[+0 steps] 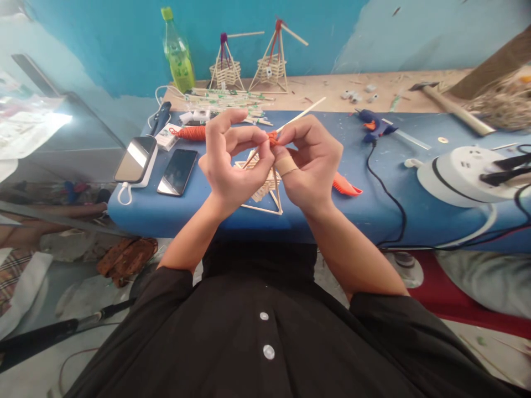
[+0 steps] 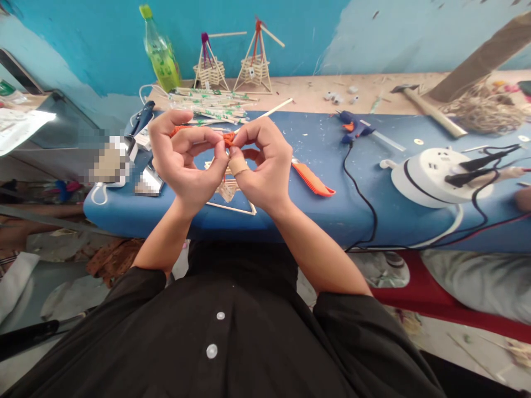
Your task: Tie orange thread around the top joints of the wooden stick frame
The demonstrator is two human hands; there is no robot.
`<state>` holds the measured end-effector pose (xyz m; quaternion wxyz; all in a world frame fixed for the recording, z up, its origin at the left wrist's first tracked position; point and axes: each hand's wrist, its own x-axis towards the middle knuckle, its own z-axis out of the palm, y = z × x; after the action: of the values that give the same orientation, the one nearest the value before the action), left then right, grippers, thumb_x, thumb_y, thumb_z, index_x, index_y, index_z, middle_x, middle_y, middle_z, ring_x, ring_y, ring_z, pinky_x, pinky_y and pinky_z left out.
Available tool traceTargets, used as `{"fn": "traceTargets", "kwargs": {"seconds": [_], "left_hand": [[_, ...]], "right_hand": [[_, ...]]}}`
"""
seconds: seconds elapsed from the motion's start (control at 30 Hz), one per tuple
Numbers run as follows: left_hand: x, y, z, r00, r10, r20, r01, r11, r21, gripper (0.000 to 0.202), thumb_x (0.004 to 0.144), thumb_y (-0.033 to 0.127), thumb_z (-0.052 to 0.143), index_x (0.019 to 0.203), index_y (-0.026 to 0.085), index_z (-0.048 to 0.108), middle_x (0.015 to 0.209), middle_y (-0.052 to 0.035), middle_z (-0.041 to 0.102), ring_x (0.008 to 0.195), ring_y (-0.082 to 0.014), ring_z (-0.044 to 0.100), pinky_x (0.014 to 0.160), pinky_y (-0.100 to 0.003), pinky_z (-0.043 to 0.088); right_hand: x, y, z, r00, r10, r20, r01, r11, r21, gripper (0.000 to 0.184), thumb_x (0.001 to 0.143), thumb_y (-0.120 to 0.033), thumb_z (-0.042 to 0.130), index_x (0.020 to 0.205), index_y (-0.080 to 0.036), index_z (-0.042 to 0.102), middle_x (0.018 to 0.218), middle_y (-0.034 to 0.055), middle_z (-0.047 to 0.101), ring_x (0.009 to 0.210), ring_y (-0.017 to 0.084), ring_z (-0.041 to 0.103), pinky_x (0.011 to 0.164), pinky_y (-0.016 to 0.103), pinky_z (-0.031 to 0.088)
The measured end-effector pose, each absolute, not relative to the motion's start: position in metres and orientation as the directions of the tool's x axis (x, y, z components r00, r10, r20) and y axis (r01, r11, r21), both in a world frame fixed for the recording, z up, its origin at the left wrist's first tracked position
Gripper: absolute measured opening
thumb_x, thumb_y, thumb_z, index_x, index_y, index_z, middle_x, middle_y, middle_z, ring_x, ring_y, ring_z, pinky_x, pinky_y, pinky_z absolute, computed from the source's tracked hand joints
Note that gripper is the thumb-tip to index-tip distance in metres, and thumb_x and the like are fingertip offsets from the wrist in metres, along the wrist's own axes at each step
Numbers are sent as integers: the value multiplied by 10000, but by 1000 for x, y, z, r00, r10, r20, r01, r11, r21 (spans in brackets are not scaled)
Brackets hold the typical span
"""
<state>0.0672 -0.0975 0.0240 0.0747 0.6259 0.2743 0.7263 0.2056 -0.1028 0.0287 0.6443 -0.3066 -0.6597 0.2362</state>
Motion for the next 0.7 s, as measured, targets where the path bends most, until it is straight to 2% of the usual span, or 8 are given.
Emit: {"fn": "traceTargets", "kwargs": {"seconds": [0.1, 0.23, 0.33, 0.4, 0.5, 0.6, 0.7], "left_hand": [[67, -95, 19, -164, 535, 829, 289, -777, 559, 693, 1010, 419, 849, 1557, 328, 433, 1038, 5, 808, 982, -204, 862, 965, -400, 752], [66, -90, 12, -174, 514, 840, 283, -791, 543, 765, 1020, 422, 844, 1628, 342, 387, 1078, -8, 797, 1024, -213, 859, 987, -417, 747], [66, -90, 12, -155, 504, 849, 280, -802, 527, 805, 1007, 440, 860, 1643, 345, 375, 1098, -20, 794, 1028, -228, 855, 992, -449, 743], [67, -93, 16, -152, 492, 857, 288, -808, 515, 744, 1013, 444, 848, 1601, 328, 409, 1079, -19, 798, 1003, -223, 854, 972, -439, 746], [69, -99, 25, -186, 427, 885, 264, -846, 463, 542, 1046, 421, 793, 1476, 287, 492, 1009, -3, 807, 915, -185, 850, 898, -364, 755], [70, -102, 31, -225, 351, 909, 212, -893, 397, 460, 1048, 400, 792, 1405, 279, 529, 965, 18, 816, 838, -146, 834, 841, -307, 757], [67, -100, 30, -196, 383, 903, 203, -885, 419, 548, 1019, 425, 843, 1425, 306, 495, 978, 27, 815, 854, -159, 839, 853, -340, 763]], "right_hand": [[203, -104, 29, 39, 702, 711, 38, 710, -703, 283, 1007, -500, 791, 979, -256, 651, 1012, 30, 607, 966, 173, 664, 802, 330, 656], [200, -103, 29, 61, 684, 727, 10, 728, -685, 312, 1032, -542, 758, 981, -261, 632, 965, 21, 603, 925, 168, 660, 799, 341, 646], [198, -105, 31, 86, 621, 779, 52, 778, -626, 253, 1040, -493, 737, 964, -276, 634, 993, 28, 613, 931, 179, 662, 759, 344, 638], [197, -108, 33, 96, 560, 823, 86, 819, -567, 165, 1032, -421, 725, 955, -290, 661, 1097, 50, 654, 999, 203, 680, 721, 352, 632], [197, -111, 36, 104, 481, 870, 91, 867, -490, 55, 1018, -343, 709, 977, -308, 698, 1255, 52, 717, 1068, 225, 720, 687, 380, 627], [198, -112, 38, 87, 516, 852, 164, 836, -524, 59, 1027, -324, 708, 973, -330, 684, 1175, 40, 783, 1049, 228, 753, 739, 427, 654], [199, -110, 40, 62, 578, 814, 295, 768, -568, 99, 1053, -358, 698, 959, -348, 671, 1068, 41, 797, 1036, 239, 756, 831, 481, 688]]}}
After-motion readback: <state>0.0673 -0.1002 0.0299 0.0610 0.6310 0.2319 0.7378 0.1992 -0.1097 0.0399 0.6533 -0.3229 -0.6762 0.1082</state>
